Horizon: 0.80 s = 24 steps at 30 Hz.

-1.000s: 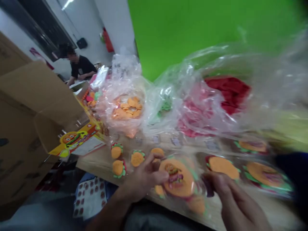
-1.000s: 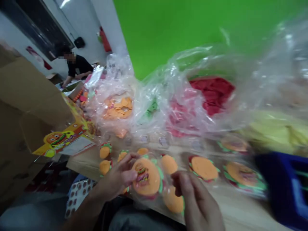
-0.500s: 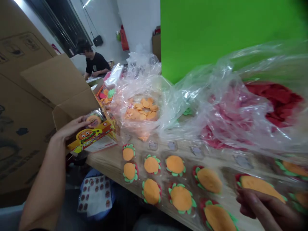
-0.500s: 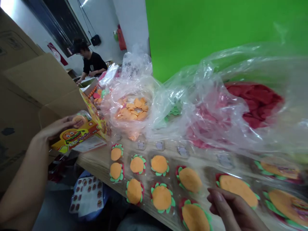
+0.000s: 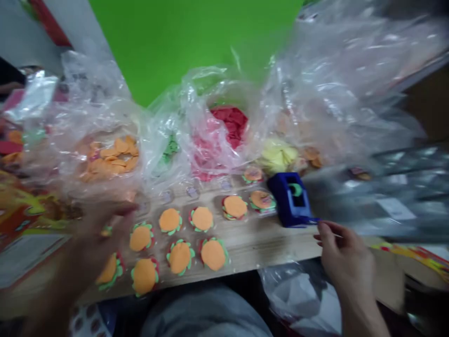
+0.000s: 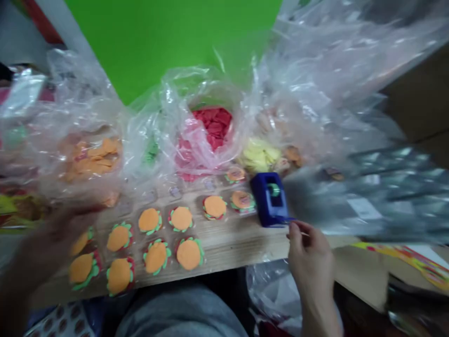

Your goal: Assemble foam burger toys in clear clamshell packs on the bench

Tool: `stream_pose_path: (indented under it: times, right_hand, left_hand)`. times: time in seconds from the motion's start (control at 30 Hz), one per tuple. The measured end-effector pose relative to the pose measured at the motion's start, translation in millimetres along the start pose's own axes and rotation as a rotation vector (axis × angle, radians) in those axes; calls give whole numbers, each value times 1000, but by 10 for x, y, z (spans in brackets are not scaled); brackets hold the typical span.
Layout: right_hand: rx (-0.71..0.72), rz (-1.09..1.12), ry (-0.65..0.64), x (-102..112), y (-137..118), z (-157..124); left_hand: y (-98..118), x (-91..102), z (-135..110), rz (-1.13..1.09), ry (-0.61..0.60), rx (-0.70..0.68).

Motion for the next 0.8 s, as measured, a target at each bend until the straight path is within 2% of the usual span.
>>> stream_pose_path:
  times: [0.1, 0.2, 0.27, 0.3, 0.37, 0.43, 0.5, 0.57, 0.63, 0.7, 0.8]
  right_hand:
    - [-1, 86, -6, 82, 143, 193]
    - [-12, 201, 12, 116, 207, 280]
    - [-42, 293, -2, 85, 211, 222]
    - [-61, 352, -52, 25, 197, 157]
    - [-115, 494, -245, -199, 136, -35]
    - [-189, 654, -499, -524, 43, -272]
    - [-263, 804, -665, -839, -42, -465]
    - [-321, 932, -724, -1094, -86, -563]
    - [-363, 1026, -731, -1268, -86, -593]
    - [-396, 1082, -736, -1358, -61, -607]
    - [-431, 1128, -746, -1349, -26, -642]
  left_hand:
    - [405, -1066, 164, -6, -417, -201]
    - [600, -1802, 515, 229, -481, -218]
    - [645, -2124, 752, 329, -489, -218]
    - [649, -2237, 847, 357, -493, -220]
    - [631, -2377, 981, 424, -485, -205]
    - [599, -2432, 1049, 484, -460, -173]
    - [580, -2449, 1080, 523, -439, -152]
    - [577, -2463, 1109, 529, -440, -153]
    - [582, -2474, 1149, 501, -456, -160]
    - [600, -2474, 1188, 438, -490, -164]
    - [688, -2427, 1168, 313, -574, -170]
Point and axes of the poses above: each hand's wrist, its own z-axis towards the middle knuckle, its own x-axis out of the back of the hand, y = z × x, the point moved 5 cm from there along z, towards the middle knuckle, and after that the axes turned 6 degrees about -y, right-handed, at the moved point
